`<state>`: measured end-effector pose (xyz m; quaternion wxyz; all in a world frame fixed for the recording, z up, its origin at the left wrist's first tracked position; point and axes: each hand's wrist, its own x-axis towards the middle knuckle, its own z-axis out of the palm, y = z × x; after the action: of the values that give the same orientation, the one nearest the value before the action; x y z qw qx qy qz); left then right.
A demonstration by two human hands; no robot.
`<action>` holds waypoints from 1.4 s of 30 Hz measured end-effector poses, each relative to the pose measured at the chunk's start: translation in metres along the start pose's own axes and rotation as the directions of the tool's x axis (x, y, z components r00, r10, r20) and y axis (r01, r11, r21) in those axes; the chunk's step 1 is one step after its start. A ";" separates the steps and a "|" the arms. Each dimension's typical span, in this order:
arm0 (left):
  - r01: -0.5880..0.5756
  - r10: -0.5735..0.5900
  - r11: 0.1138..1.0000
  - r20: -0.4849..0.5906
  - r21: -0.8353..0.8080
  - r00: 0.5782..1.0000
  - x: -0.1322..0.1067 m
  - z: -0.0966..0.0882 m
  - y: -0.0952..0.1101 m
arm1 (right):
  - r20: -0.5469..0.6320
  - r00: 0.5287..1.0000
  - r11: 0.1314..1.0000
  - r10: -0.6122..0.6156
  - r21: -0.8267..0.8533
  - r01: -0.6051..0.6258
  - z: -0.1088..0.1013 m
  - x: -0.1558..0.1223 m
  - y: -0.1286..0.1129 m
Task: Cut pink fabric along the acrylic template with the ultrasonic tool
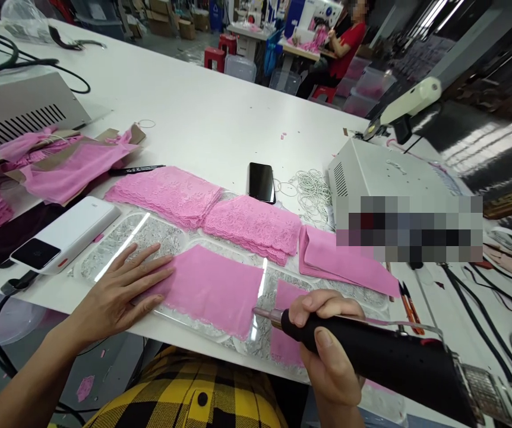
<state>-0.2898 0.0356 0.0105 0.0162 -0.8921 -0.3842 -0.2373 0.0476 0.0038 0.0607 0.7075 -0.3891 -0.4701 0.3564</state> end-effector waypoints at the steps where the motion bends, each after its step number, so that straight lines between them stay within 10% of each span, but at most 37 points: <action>1: -0.001 0.001 1.000 -0.006 -0.006 1.000 0.000 -0.001 -0.001 | -0.025 1.000 1.000 0.000 0.000 0.000 -0.002 0.002 -0.001; 7: -0.084 0.082 0.996 -0.134 -0.011 0.988 0.018 -0.001 0.036 | -0.208 0.972 0.993 -0.113 -0.057 0.103 -0.027 0.029 -0.006; 16: -0.339 0.329 0.922 -0.083 -0.185 0.941 0.078 0.047 0.126 | -0.217 0.972 0.996 -0.088 -0.010 0.088 -0.029 0.038 0.013; 42: -0.429 0.429 0.864 -0.060 -0.265 0.901 0.076 0.061 0.137 | -0.147 0.981 0.990 -0.127 0.038 0.134 -0.031 0.039 0.012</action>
<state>-0.1245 0.0031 0.0110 -0.0542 -0.9488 -0.1400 -0.2779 0.0874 0.0364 0.0570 0.7707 -0.3649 -0.4336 0.2914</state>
